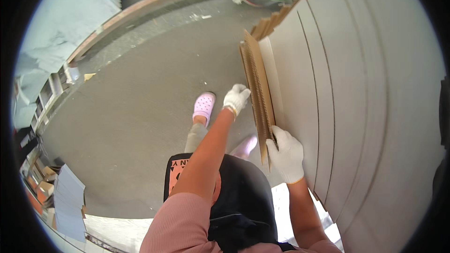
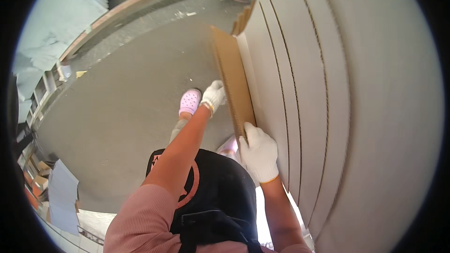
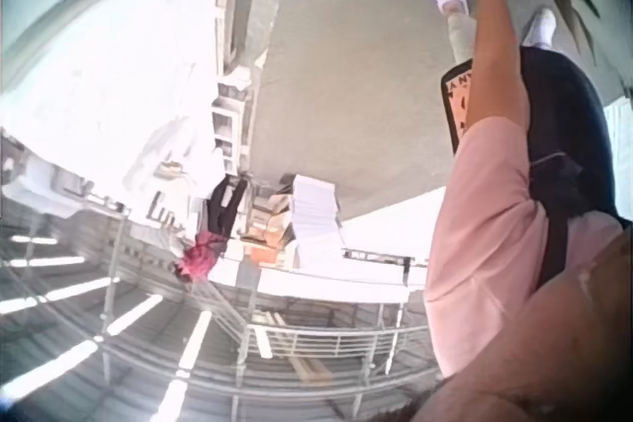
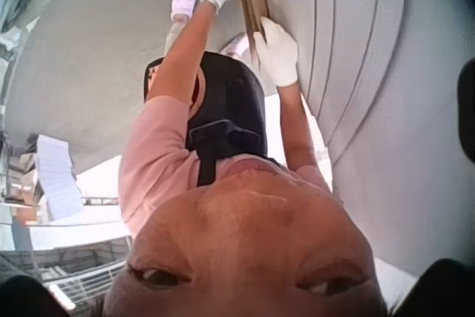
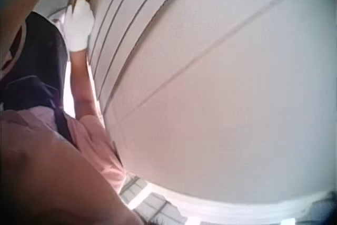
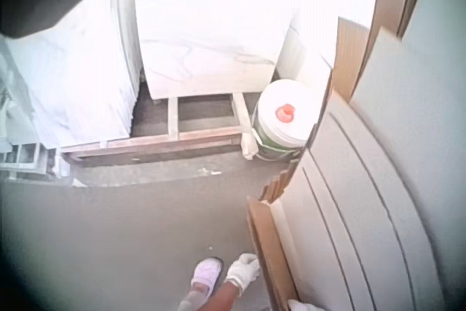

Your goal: The person tapes a white cardboard box closed using a handheld tape dispenser, then places the sealed box into a larger brown shipping carton. The person then picks up a stack of flat cardboard pieces and moves them to the floor.

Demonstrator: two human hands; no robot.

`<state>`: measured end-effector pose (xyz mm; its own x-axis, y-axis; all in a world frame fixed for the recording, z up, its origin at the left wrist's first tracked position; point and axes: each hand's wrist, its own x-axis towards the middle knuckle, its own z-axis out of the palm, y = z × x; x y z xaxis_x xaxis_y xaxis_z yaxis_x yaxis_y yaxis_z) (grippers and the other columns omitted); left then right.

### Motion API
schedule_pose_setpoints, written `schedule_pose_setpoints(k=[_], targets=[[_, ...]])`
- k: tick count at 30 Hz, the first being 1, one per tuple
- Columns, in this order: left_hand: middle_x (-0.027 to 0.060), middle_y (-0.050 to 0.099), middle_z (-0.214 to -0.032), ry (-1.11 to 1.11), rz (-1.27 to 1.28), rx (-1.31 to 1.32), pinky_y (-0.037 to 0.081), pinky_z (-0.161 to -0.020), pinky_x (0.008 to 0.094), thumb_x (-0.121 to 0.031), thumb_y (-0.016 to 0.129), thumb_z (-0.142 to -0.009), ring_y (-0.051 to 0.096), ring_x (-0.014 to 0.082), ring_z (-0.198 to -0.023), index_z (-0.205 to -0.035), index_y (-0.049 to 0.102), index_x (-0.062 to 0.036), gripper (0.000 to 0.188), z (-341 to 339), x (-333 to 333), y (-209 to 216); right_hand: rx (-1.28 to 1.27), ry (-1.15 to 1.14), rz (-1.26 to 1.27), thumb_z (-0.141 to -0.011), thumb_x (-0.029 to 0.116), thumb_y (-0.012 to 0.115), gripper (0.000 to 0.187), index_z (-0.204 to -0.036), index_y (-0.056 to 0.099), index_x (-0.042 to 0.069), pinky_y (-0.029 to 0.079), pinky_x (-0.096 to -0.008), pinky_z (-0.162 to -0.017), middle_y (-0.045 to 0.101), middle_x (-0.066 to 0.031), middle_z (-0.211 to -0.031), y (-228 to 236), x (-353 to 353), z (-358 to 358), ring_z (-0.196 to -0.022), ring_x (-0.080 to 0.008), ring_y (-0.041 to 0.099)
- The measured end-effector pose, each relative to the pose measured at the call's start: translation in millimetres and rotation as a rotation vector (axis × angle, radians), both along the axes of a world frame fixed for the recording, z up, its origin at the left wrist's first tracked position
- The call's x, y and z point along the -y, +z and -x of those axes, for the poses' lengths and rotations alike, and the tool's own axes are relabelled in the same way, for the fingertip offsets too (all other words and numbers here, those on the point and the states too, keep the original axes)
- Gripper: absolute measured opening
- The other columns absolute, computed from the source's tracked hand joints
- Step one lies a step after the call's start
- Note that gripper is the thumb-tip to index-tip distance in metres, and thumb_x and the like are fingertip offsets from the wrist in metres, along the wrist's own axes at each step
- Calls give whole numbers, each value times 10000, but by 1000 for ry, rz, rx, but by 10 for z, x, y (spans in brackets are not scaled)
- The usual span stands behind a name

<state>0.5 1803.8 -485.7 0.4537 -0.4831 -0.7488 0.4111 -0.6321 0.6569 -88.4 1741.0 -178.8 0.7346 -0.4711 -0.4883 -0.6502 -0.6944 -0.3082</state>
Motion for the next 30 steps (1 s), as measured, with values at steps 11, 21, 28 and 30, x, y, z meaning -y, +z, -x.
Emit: schedule_pose_setpoints(k=[11,21,28,30], targets=[[153,591,-1370,387,347,-61,531,-928,371,-451,564,-1021,638,228,-1123,-1556,378,-95,669,182,-1226,2979,142,-98,-125,-891,531,700,793,-1448,501,3,409,-439,-1125,530,-238,-1459,675,-509,633,-1354,-372,503],[150,462,-1534,429,721,245,436,-1068,440,-523,499,-1035,530,290,-1327,-1590,320,-135,701,716,-1269,5197,326,-735,-315,-916,413,701,636,-1381,586,-4,446,-385,-1088,627,-206,-1372,1716,-1788,4722,-1289,-313,593],[126,613,-1380,354,532,352,499,-934,387,-554,604,-981,633,234,-1136,-1439,550,-90,654,1011,-1442,5380,501,-1379,-370,-905,335,722,555,-1289,643,-58,498,-348,-997,708,-184,-1228,1250,-2265,6819,-1151,-255,660],[35,708,-1065,150,555,178,520,-728,299,-512,627,-983,661,148,-876,-1256,650,-95,499,1134,-1547,5147,532,-1428,-379,-907,340,719,566,-1304,634,-54,502,-343,-986,706,-179,-1234,1226,-2160,6950,-1137,-247,663]])
